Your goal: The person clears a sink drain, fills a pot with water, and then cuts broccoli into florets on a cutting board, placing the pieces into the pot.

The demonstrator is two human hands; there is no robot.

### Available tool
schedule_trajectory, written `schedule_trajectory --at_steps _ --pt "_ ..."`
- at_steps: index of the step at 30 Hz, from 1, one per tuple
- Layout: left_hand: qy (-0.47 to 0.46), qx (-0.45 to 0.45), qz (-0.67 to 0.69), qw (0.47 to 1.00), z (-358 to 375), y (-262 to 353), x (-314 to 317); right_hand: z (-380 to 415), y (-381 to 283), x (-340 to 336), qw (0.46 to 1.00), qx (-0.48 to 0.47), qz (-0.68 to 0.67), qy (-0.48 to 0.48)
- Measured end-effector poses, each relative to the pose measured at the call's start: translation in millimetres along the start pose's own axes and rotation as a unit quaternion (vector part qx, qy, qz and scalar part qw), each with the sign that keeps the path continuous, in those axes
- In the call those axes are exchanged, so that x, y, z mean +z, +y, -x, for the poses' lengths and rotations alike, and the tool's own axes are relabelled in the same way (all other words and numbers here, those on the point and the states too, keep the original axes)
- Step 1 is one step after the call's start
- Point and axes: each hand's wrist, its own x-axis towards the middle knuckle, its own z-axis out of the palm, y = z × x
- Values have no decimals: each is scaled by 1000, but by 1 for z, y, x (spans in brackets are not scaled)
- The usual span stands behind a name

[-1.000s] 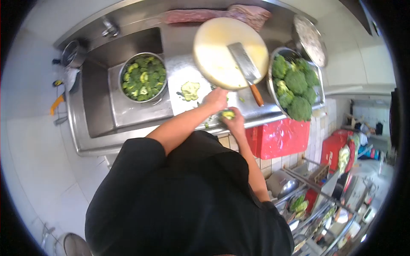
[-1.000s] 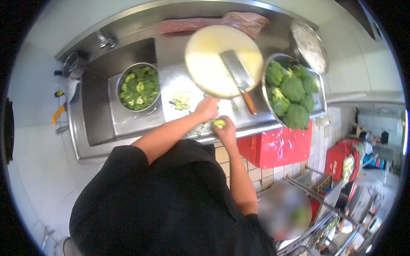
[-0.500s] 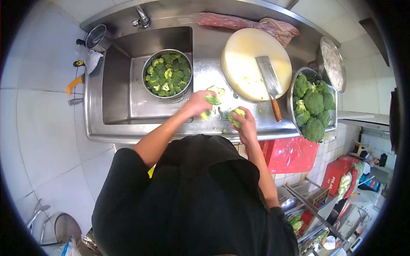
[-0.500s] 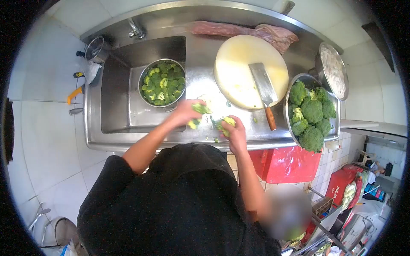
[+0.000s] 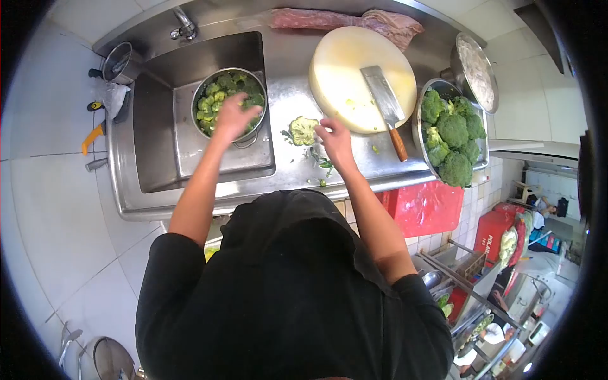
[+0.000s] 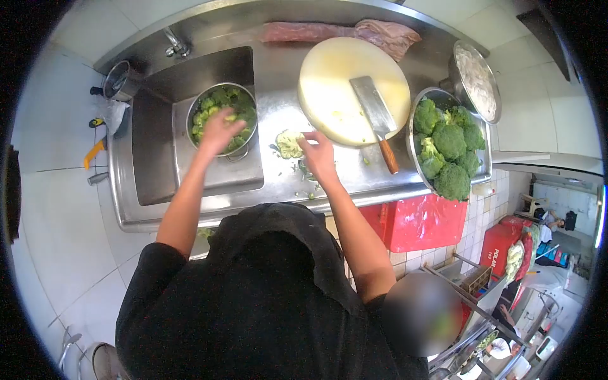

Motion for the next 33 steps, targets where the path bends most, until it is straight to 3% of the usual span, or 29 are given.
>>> schedule_trajectory --at_steps 2,4,7,10,11,13,15,19,22,23,26,30,31,33 --pt "-105 -15 81 991 15 16 44 14 23 -8 998 43 29 27" --pt "-169 -28 -43 984 23 31 85 10 84 -4 998 38 20 50" --pt "-171 -33 -18 984 31 51 109 20 78 -1 987 107 -118 21" --pt "-165 -24 142 976 31 40 125 25 50 -1 962 159 -221 -11" --pt "-201 -124 328 914 37 42 124 25 40 2 950 179 -256 -17" --pt "-186 -103 359 909 45 45 116 22 37 4 914 191 -353 -62" --pt "-168 -87 401 896 57 45 107 24 34 12 910 170 -369 -88" --pt "21 69 158 985 71 40 95 29 24 27 942 174 -279 -66" --pt "-30 39 270 962 65 33 80 34 1 26 943 179 -276 -54" --pt "-129 -69 286 947 67 31 73 36 -4 24 940 181 -286 -48" --pt "-95 38 275 956 78 37 69 31 -3 20 872 231 -401 -163" --pt "107 100 125 981 81 35 75 33 7 31 909 217 -321 -152" --pt "99 41 111 988 82 38 69 33 10 31 927 207 -284 -131" --pt "-2 15 122 992 84 45 51 35 5 28 953 179 -220 -106"
